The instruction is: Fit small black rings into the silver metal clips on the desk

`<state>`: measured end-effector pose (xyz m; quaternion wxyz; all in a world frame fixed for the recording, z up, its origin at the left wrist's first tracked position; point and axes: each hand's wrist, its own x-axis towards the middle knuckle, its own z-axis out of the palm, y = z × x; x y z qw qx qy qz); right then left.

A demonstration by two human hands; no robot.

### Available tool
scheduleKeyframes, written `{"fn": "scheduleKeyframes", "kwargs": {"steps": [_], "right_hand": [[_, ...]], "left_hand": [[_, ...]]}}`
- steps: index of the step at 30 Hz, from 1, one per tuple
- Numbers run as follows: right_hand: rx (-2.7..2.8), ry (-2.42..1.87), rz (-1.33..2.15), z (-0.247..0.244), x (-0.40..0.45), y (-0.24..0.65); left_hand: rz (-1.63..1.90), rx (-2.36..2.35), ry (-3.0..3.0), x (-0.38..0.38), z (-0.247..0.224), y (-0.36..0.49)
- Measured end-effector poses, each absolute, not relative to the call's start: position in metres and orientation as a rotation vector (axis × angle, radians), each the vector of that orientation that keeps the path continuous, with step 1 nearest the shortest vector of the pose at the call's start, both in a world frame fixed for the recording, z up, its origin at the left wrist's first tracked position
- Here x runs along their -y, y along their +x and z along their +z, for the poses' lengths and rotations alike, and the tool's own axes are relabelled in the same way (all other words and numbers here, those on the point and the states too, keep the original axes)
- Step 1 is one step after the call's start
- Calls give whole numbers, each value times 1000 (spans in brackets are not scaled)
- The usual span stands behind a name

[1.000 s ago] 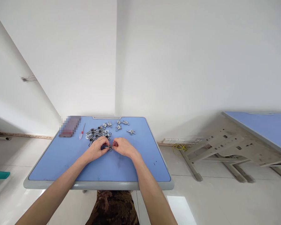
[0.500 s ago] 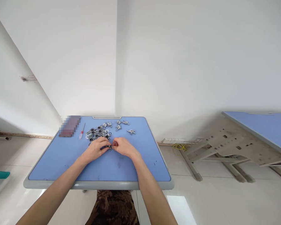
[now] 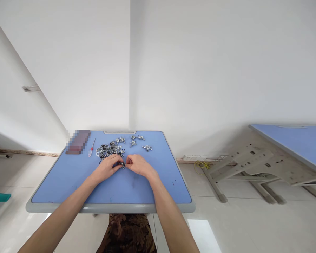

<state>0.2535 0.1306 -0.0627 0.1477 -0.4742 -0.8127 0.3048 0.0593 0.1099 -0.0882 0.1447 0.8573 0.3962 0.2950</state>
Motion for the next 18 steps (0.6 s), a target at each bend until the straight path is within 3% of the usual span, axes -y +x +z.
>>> {"fn": "scheduleKeyframes", "kwargs": {"steps": [18], "right_hand": [[2264,-1202,1069,-65,-131,251]], "left_hand": [[916,-1104,2440,-107,-86,60]]}}
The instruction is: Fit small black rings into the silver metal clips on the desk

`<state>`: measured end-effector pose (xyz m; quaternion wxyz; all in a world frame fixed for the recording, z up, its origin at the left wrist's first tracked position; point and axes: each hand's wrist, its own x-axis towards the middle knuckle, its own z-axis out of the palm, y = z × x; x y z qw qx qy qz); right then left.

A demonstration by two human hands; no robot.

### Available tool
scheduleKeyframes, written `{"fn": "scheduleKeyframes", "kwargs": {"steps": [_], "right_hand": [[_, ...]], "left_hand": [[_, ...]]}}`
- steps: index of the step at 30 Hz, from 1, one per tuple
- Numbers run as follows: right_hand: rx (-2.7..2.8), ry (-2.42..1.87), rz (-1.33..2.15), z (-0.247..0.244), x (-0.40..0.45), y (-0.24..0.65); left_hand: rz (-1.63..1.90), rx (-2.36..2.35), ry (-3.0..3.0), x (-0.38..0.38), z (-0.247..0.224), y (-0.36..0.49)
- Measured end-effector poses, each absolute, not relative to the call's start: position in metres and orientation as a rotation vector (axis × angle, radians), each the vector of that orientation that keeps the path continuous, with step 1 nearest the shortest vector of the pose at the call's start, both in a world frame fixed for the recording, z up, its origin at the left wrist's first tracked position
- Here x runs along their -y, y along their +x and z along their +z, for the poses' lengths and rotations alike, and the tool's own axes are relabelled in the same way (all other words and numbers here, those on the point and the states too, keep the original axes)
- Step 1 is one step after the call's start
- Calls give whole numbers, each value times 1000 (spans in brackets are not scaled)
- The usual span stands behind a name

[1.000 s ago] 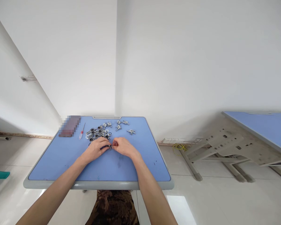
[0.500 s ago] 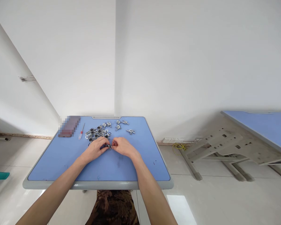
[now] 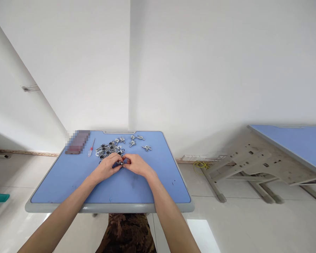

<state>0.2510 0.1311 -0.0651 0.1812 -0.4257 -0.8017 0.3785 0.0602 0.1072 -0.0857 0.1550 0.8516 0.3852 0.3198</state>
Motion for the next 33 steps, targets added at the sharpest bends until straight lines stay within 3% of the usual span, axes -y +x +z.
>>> {"fn": "scheduleKeyframes", "kwargs": {"steps": [16,33], "right_hand": [[2248,-1274,1095,-62,-131,251],[2261,-1290,1062,-66,-133,251]], "left_hand": [[1098,-1263,1975,-119,-84,51],[810,-1336,2597,-119,-91,45]]}}
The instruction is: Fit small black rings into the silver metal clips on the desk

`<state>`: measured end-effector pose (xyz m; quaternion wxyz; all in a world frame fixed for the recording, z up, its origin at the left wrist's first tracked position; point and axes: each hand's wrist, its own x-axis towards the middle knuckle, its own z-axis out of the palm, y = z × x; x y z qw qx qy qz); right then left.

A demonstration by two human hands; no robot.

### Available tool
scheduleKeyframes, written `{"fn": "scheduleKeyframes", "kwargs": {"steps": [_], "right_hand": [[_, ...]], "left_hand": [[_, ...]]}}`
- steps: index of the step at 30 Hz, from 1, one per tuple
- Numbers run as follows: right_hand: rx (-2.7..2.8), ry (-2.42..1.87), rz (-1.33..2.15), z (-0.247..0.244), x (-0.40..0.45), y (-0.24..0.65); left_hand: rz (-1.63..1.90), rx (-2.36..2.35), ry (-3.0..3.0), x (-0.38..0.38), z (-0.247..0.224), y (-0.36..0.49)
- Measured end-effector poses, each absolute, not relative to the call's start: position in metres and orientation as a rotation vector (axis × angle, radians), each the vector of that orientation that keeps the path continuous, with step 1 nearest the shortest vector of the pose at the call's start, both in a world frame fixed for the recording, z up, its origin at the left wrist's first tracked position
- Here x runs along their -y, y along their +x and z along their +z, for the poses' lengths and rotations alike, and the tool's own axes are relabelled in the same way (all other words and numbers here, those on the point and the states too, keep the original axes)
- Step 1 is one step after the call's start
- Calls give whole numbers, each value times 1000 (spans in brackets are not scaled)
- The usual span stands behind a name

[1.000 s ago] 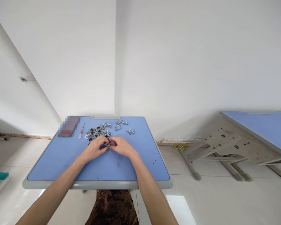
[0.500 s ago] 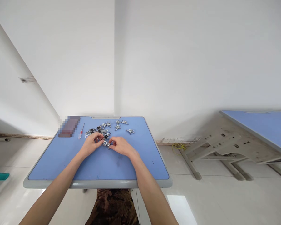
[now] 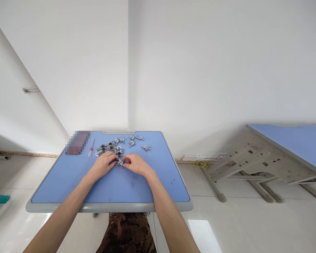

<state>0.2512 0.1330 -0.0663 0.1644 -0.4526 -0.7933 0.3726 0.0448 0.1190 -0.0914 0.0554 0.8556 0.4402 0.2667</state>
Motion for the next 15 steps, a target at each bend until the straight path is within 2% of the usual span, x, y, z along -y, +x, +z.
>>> {"fn": "scheduleKeyframes", "kwargs": {"steps": [15], "right_hand": [[2246,-1291,1098,-65,-133,252]], "left_hand": [[826,-1312,2641,-116,-92,46]]}}
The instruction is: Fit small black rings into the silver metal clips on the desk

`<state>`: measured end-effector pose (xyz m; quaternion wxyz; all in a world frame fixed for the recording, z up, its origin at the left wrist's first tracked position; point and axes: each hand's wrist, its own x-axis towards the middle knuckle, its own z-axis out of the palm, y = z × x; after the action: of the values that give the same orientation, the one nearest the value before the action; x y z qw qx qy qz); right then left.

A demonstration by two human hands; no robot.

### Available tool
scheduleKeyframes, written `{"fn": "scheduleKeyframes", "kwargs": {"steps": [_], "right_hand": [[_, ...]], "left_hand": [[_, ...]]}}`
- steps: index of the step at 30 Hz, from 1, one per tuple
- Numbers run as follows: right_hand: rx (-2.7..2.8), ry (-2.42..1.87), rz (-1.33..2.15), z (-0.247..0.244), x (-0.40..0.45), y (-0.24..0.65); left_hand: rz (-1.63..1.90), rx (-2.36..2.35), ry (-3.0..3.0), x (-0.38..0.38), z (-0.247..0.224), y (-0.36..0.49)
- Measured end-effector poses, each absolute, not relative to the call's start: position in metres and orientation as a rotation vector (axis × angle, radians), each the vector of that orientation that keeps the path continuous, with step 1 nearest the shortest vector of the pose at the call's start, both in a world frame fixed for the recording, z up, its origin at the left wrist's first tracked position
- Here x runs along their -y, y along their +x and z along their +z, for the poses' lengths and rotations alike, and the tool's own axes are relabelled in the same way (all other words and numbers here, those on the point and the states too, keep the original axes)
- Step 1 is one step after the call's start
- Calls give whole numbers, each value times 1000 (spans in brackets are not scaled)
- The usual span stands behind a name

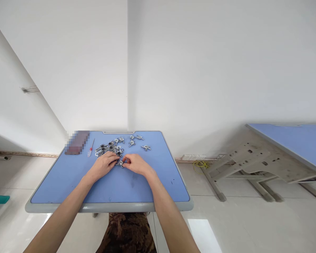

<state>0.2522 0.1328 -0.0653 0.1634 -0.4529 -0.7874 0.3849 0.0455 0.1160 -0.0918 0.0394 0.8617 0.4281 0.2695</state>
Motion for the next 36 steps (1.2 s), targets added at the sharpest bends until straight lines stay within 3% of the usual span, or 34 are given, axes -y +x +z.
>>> {"fn": "scheduleKeyframes", "kwargs": {"steps": [10,21,29,36], "right_hand": [[2272,-1316,1106,-62,-134,254],[2332,-1381,971,-58,-133,254],[2331,-1377,941,-59,-132,254],[2365,-1378,912,-56,-131,253]], "left_hand": [[963,-1270,2622,-109,-82,48],[886,-1259,2671,-108,-88,54],[1091,-1399,2419,-114,-86,51],[912,-1516,2488,-116,-92,52]]}}
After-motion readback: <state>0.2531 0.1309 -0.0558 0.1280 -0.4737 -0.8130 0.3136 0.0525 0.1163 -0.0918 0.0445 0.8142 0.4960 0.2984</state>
